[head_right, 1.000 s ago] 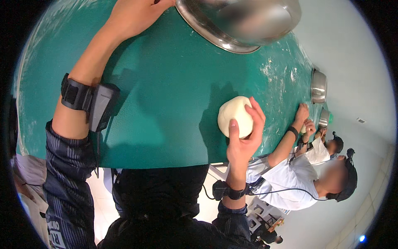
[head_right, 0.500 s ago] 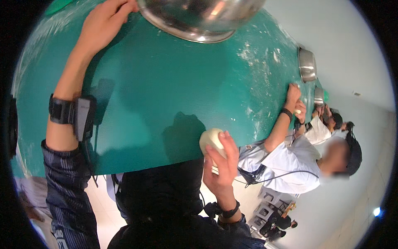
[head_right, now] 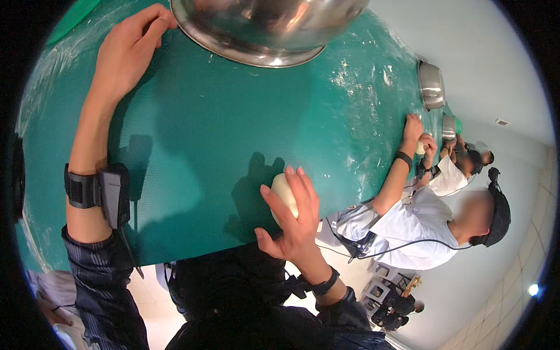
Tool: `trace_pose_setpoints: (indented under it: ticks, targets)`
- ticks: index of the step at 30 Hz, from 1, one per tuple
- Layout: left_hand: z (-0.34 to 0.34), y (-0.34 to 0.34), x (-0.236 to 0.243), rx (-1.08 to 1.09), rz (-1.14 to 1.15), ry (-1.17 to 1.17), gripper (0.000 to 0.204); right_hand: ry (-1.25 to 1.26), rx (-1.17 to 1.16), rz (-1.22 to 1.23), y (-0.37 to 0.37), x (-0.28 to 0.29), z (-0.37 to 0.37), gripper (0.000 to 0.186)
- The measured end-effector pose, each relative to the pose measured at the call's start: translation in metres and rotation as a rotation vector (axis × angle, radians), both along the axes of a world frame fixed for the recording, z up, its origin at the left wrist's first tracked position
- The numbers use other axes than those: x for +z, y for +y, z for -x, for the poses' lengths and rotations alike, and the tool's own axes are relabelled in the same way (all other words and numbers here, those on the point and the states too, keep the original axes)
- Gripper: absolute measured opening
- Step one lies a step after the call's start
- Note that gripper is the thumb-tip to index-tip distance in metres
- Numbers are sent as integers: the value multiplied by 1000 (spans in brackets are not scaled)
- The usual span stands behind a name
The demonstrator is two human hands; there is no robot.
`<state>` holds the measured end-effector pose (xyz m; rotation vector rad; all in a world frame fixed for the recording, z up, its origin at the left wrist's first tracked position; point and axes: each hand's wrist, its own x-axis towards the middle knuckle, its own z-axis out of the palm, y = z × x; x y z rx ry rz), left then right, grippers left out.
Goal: The person is kneading a small piece of dough on a green table surface.
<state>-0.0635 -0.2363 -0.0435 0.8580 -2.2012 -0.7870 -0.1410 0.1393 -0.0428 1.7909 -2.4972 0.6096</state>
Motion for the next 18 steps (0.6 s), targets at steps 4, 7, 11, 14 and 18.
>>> trace_pose_setpoints:
  ticks: [4, 7, 11, 14, 18]
  targets:
    - [0, -13, -5, -24, -105, -35, 26, -2, 37, -37, -21, 3, 5, 66]
    - [0, -5, -2, 6, 14, 25, 25, 25, 53, -68, -35, 8, 8, 68]
    - [2, -26, -32, -41, -64, -66, 24, 56, 76, -142, -49, 10, 13, 76]
    - [-1, -30, -33, -65, -32, -39, 27, 81, 87, -170, -63, 14, 16, 83]
    - [3, -31, -39, -80, -29, -4, 26, 91, 113, -184, -75, 15, 22, 86]
